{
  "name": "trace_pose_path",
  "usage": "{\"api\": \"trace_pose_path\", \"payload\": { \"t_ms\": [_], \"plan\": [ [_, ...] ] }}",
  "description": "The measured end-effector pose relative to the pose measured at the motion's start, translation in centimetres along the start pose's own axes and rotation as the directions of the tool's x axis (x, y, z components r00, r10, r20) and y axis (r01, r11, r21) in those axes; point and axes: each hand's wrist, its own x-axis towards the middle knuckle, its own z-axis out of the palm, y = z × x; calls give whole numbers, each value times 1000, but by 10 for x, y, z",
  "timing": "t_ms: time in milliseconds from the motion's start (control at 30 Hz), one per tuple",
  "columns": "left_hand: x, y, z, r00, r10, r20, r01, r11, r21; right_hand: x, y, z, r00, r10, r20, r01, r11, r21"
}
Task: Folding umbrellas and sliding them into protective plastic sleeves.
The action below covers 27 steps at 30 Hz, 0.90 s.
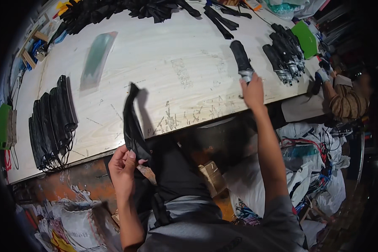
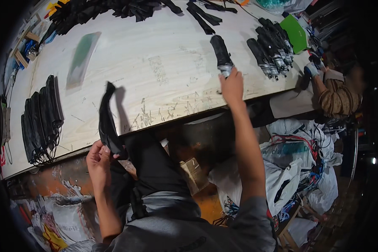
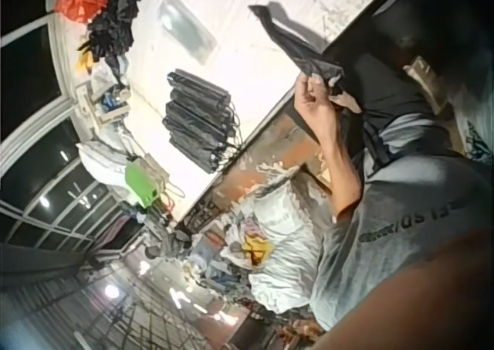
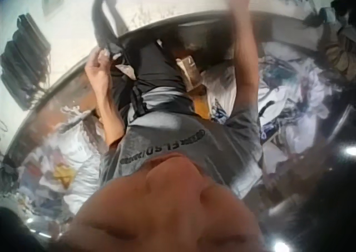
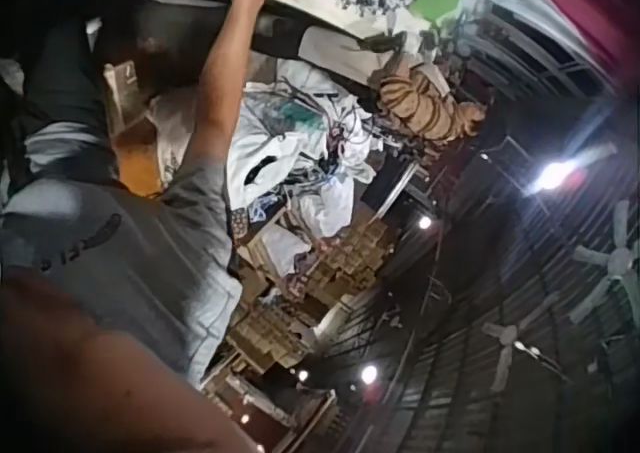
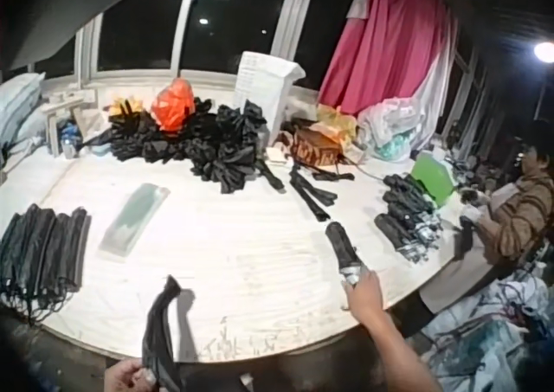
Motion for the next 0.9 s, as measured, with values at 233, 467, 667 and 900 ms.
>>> {"api": "trace_pose_path", "payload": {
  "t_ms": [233, 467, 667, 900],
  "plan": [
    [-1, 0, -23, 995, 97, 17, -96, 992, -78, -136, -91, -27, 995, -73, 68, 49, 953, 299],
    [17, 33, -25, 982, 182, -58, -191, 930, -315, -226, -145, -90, 888, -131, 441, -316, 522, 792],
    [31, 70, -8, 908, 324, -265, -384, 897, -220, -264, -165, -138, 803, -396, 446, -235, 476, 847],
    [13, 70, -41, 928, 371, 27, -337, 868, -365, -272, -188, -132, 785, -516, 344, -91, 452, 887]
  ]
}}
